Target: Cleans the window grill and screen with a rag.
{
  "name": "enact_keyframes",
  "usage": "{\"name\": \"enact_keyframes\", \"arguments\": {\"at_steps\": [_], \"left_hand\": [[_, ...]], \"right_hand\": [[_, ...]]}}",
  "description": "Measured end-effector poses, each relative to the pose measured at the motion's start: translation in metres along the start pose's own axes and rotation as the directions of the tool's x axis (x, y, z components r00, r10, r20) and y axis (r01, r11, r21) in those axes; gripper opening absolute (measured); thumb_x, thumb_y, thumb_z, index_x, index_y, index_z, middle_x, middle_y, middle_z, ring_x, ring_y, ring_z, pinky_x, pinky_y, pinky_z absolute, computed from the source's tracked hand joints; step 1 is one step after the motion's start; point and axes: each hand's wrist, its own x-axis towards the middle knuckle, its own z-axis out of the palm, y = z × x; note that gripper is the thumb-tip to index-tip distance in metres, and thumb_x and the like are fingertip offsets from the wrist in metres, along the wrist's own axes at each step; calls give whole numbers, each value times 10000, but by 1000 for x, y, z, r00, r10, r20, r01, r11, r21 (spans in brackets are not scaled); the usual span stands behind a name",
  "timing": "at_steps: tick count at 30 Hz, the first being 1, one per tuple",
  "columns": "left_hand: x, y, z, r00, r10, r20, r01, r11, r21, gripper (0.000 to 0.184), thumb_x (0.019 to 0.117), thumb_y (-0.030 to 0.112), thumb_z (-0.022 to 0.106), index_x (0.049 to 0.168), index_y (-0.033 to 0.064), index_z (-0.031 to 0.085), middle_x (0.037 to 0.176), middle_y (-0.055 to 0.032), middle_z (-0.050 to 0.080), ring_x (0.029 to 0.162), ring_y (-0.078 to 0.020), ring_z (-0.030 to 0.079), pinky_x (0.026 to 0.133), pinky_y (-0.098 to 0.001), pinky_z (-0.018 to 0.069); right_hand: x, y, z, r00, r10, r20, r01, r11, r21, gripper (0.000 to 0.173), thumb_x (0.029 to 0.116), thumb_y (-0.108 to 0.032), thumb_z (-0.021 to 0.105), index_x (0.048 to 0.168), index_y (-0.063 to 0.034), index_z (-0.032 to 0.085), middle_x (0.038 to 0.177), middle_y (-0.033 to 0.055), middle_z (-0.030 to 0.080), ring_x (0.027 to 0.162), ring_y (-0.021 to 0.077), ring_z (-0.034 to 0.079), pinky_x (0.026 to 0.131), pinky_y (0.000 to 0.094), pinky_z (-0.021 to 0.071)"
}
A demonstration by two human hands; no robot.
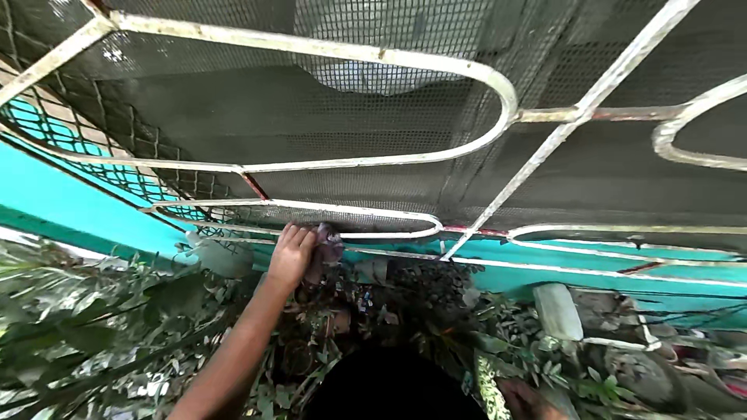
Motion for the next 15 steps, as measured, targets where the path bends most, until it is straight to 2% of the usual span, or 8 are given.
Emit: {"name": "enact_keyframes", "arguments": {"at_steps": [5, 10, 13, 15], "left_hand": [[41, 74, 27, 995, 72, -64, -78, 993, -91, 134, 956, 56, 644, 989, 20, 768, 965, -152, 762, 933, -341, 737, 852, -498, 597], [77, 158, 49, 992, -27, -122, -3, 969, -247, 135, 908, 8, 675, 1004, -22, 765, 954, -170, 755, 912, -342, 739, 828, -458, 609], [74, 156, 55, 981, -17, -194, -29, 972, -232, 157, 897, 2, 677, 1019, 10, 776, 975, -138, 769, 898, -307, 740, 823, -439, 599], [68, 141, 50, 983, 26, -180, -61, 979, -195, 178, 905, 1, 665, 1036, 42, 780, 1000, -109, 778, 922, -285, 744, 891, -469, 570]], "right_hand": [[3, -7, -2, 1000, 12, 15, -12, 1000, 7, 258, 1007, -158, 613, 1100, 29, 765, 1012, 231, 761, 917, 405, 744, 879, 622, 559], [9, -10, 3, 998, -69, 4, 69, 998, 14, 255, 1002, -137, 614, 1092, 53, 759, 991, 248, 757, 888, 410, 746, 853, 613, 572], [13, -18, 8, 996, -91, 22, 90, 996, 18, 255, 1001, -132, 619, 1090, 65, 756, 1006, 256, 755, 903, 413, 747, 871, 606, 572], [16, -21, 10, 994, -100, 46, 99, 995, 12, 251, 998, -122, 618, 1090, 67, 756, 1011, 255, 755, 906, 413, 747, 875, 605, 572]]}}
